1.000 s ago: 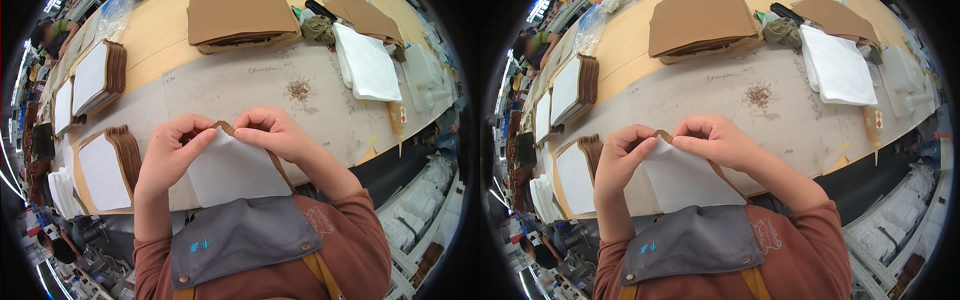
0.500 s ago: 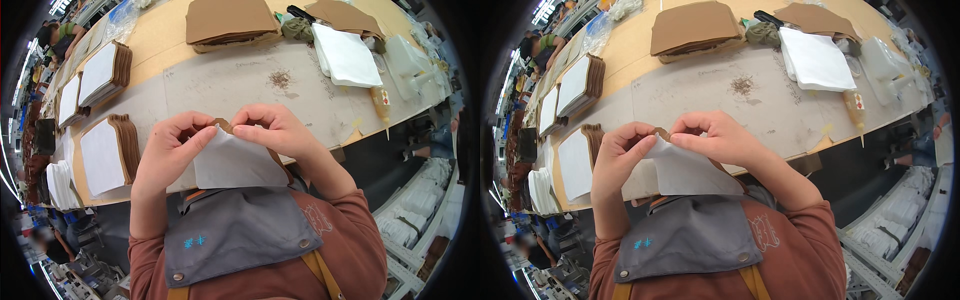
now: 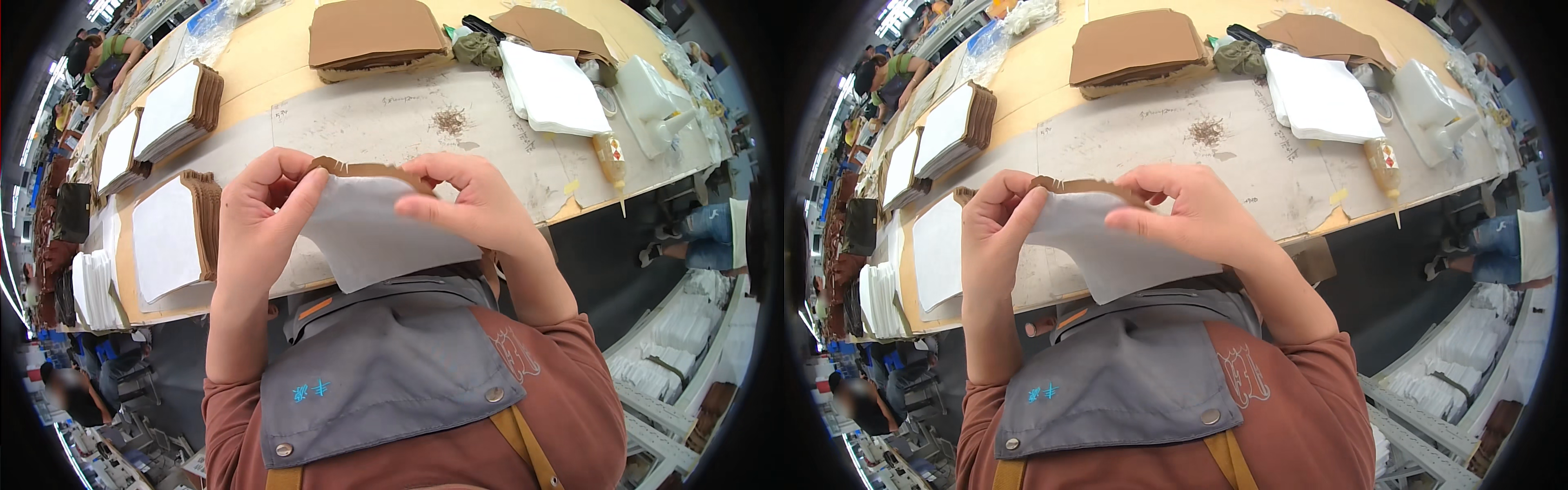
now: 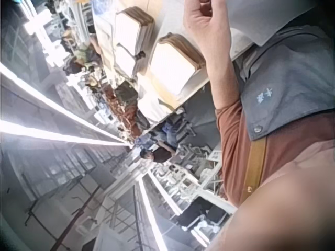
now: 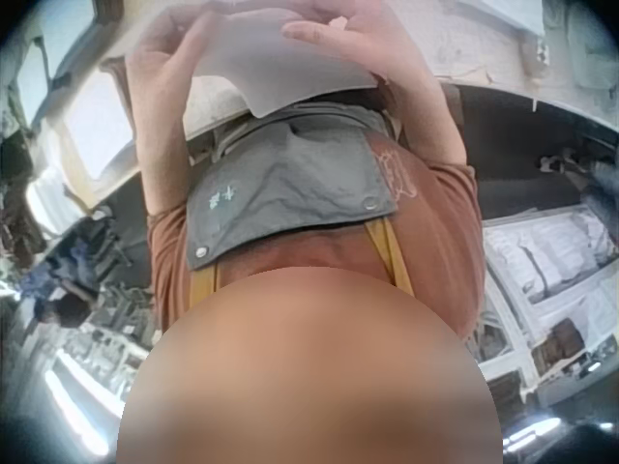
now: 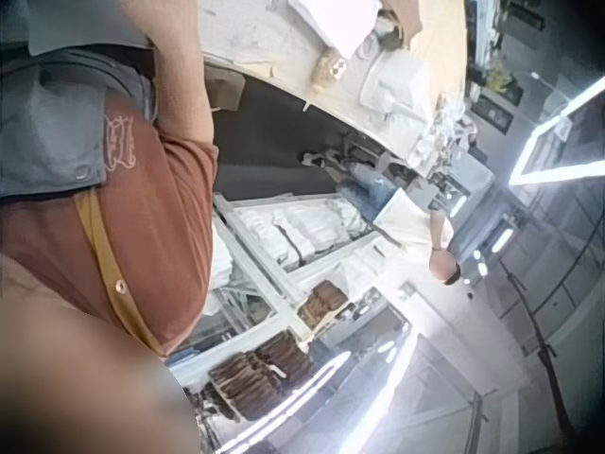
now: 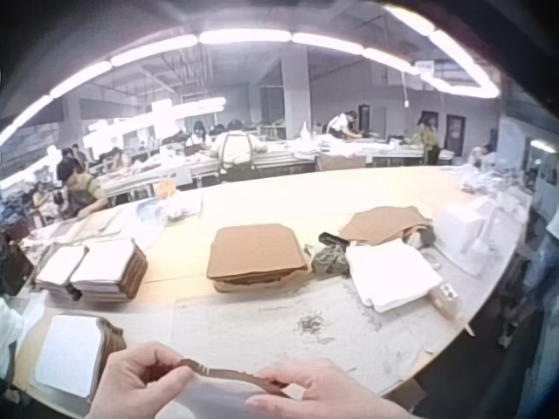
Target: Trimming the edges of leather pieces using scissors after aligning them with paper templates.
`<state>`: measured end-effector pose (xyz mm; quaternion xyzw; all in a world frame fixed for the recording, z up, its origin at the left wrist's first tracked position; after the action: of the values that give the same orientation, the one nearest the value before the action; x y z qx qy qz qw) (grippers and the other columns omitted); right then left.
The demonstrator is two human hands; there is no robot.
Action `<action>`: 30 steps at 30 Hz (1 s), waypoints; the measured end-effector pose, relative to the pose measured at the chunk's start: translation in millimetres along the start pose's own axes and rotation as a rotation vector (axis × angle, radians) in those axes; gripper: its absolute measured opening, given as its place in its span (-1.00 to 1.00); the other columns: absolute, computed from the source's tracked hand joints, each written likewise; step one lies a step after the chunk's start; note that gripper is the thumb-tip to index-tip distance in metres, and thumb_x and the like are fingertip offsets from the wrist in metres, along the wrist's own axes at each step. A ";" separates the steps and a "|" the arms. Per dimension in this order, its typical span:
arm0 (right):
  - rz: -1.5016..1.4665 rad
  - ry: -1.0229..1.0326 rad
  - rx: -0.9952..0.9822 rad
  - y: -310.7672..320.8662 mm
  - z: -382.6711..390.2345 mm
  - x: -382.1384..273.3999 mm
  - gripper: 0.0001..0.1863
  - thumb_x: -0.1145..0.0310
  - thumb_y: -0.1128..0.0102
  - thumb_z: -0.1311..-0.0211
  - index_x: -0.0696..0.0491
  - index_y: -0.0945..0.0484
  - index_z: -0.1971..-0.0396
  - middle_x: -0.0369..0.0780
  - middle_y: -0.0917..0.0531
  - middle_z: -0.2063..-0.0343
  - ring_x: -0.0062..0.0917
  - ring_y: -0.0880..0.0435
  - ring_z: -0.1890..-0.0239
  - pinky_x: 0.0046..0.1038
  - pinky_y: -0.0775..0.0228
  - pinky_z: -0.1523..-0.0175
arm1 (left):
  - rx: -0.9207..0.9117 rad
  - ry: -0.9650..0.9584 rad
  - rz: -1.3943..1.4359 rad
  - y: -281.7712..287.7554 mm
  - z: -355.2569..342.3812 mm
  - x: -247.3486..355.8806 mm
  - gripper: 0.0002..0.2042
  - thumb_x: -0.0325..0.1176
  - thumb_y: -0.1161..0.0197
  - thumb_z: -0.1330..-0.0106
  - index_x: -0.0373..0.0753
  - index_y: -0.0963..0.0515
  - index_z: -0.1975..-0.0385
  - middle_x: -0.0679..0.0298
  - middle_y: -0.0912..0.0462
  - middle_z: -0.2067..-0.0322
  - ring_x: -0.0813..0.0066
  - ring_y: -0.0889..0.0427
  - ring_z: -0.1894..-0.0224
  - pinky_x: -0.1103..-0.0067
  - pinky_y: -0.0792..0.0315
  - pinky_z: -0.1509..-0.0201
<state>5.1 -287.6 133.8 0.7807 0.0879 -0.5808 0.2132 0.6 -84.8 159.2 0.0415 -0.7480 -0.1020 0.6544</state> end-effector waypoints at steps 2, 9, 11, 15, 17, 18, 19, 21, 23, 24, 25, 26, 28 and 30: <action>-0.027 -0.118 0.040 1.6 0.6 -2.7 -0.79 0.36 -0.38 -0.28 0.19 -0.68 0.22 -0.36 -0.66 0.40 -0.74 -0.50 0.36 -0.61 -0.37 0.18 | 0.006 -0.003 0.015 1.0 2.6 0.2 -0.94 -0.46 -0.29 -0.41 -0.31 -0.62 0.26 0.49 -0.60 0.43 0.84 -0.47 0.42 0.78 -0.31 0.36; -0.110 -0.222 0.105 3.9 6.2 4.9 -0.87 0.43 -0.31 -0.33 0.19 -0.68 0.25 -0.38 -0.63 0.47 -0.77 -0.51 0.37 -0.59 -0.37 0.27 | 0.012 -0.060 -0.045 5.2 2.8 4.8 -0.91 -0.44 -0.29 -0.42 -0.31 -0.64 0.20 0.51 -0.56 0.43 0.84 -0.40 0.41 0.78 -0.26 0.36; -0.027 -0.145 0.104 2.9 2.4 8.0 -0.87 0.43 -0.31 -0.32 0.18 -0.68 0.23 -0.35 -0.65 0.46 -0.75 -0.53 0.37 -0.57 -0.39 0.25 | 0.025 -0.032 -0.129 6.9 0.1 3.4 -0.89 -0.43 -0.28 -0.43 -0.31 -0.66 0.16 0.52 -0.56 0.43 0.84 -0.38 0.40 0.78 -0.25 0.35; 0.060 -0.043 0.026 -1.4 -4.4 7.9 -0.82 0.41 -0.33 -0.30 0.16 -0.69 0.17 -0.24 -0.72 0.41 -0.65 -0.60 0.33 -0.52 -0.46 0.16 | -0.024 -0.058 -0.283 9.5 4.1 8.5 -0.90 -0.56 -0.29 -0.33 -0.34 -0.66 0.20 0.44 -0.58 0.39 0.79 -0.43 0.38 0.76 -0.29 0.32; 0.056 -0.053 0.048 -0.9 -4.6 12.2 -0.81 0.39 -0.33 -0.30 0.15 -0.69 0.16 -0.22 -0.73 0.40 -0.64 -0.61 0.32 -0.51 -0.47 0.14 | -0.001 -0.136 -0.289 9.7 1.8 8.3 -0.95 -0.56 -0.27 -0.36 -0.35 -0.65 0.27 0.42 -0.56 0.43 0.74 -0.41 0.37 0.74 -0.28 0.28; -0.015 -0.042 0.042 -3.4 -4.7 14.4 -0.80 0.38 -0.34 -0.31 0.15 -0.69 0.15 -0.22 -0.73 0.39 -0.64 -0.62 0.31 -0.51 -0.47 0.13 | 0.008 -0.150 -0.283 11.1 1.8 8.8 -0.96 -0.56 -0.26 -0.37 -0.36 -0.64 0.28 0.41 -0.56 0.43 0.73 -0.41 0.36 0.74 -0.27 0.26; -0.087 -0.029 0.032 -4.0 -4.0 15.2 -0.79 0.36 -0.35 -0.31 0.15 -0.69 0.14 -0.21 -0.74 0.38 -0.63 -0.62 0.31 -0.51 -0.48 0.12 | -0.011 -0.161 -0.278 8.7 0.7 10.0 -0.96 -0.56 -0.26 -0.37 -0.36 -0.64 0.28 0.41 -0.56 0.43 0.73 -0.41 0.36 0.74 -0.27 0.26; -0.094 -0.036 0.039 -1.2 -2.6 17.6 -0.78 0.35 -0.35 -0.31 0.15 -0.69 0.14 -0.21 -0.74 0.37 -0.63 -0.62 0.31 -0.52 -0.48 0.12 | -0.021 -0.203 -0.338 5.0 -0.2 14.1 -0.95 -0.55 -0.25 -0.39 -0.36 -0.64 0.29 0.40 -0.59 0.40 0.71 -0.43 0.32 0.74 -0.25 0.25; -0.107 -0.043 0.027 1.3 -2.1 18.8 -0.77 0.34 -0.35 -0.31 0.14 -0.69 0.13 -0.21 -0.74 0.37 -0.63 -0.62 0.31 -0.52 -0.47 0.11 | -0.026 -0.177 -0.304 1.9 -2.0 11.6 -0.95 -0.55 -0.25 -0.39 -0.37 -0.64 0.27 0.39 -0.60 0.38 0.70 -0.46 0.30 0.74 -0.28 0.22; -0.094 -0.049 0.022 0.9 -2.3 19.5 -0.77 0.33 -0.35 -0.31 0.14 -0.69 0.13 -0.22 -0.74 0.37 -0.63 -0.62 0.31 -0.52 -0.47 0.11 | -0.024 -0.144 -0.274 2.9 -2.0 8.6 -0.94 -0.56 -0.24 -0.39 -0.37 -0.64 0.26 0.37 -0.62 0.36 0.69 -0.49 0.28 0.74 -0.30 0.19; -0.082 -0.056 0.016 0.6 -2.3 20.6 -0.78 0.33 -0.35 -0.32 0.14 -0.69 0.14 -0.22 -0.74 0.38 -0.63 -0.62 0.31 -0.53 -0.47 0.11 | -0.019 -0.140 -0.276 1.1 -1.8 9.2 -0.94 -0.56 -0.24 -0.39 -0.37 -0.64 0.26 0.37 -0.62 0.36 0.69 -0.49 0.28 0.74 -0.30 0.19; -0.086 -0.056 0.010 0.6 -1.8 21.7 -0.78 0.33 -0.35 -0.32 0.14 -0.69 0.14 -0.22 -0.74 0.38 -0.63 -0.62 0.31 -0.53 -0.47 0.11 | -0.029 -0.121 -0.232 -3.2 -2.1 9.5 -0.94 -0.56 -0.25 -0.39 -0.37 -0.65 0.24 0.36 -0.63 0.35 0.69 -0.51 0.25 0.74 -0.33 0.15; -0.074 -0.042 0.037 3.2 -1.7 22.6 -0.78 0.32 -0.34 -0.32 0.14 -0.69 0.16 -0.24 -0.72 0.41 -0.64 -0.60 0.33 -0.54 -0.45 0.15 | -0.021 -0.095 -0.195 -0.7 -2.3 7.0 -0.93 -0.57 -0.25 -0.39 -0.37 -0.65 0.23 0.35 -0.64 0.34 0.68 -0.53 0.23 0.73 -0.36 0.11; -0.065 -0.054 0.008 1.6 -2.1 24.2 -0.79 0.32 -0.34 -0.32 0.14 -0.69 0.17 -0.24 -0.71 0.42 -0.64 -0.58 0.35 -0.54 -0.44 0.16 | -0.077 -0.112 -0.197 1.0 -2.7 2.9 -0.92 -0.58 -0.25 -0.38 -0.38 -0.65 0.20 0.34 -0.66 0.33 0.67 -0.56 0.20 0.72 -0.40 0.05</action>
<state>15.1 -290.7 111.9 0.7624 0.1052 -0.6085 0.1935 3.0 -84.7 162.6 0.0837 -0.7712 -0.1966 0.5997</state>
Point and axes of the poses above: each hand's wrist, its own z-axis away from the middle knuckle, its own y-axis out of the back of the hand, x = y × z, the point moved 8 cm from there along -z, towards the middle knuckle
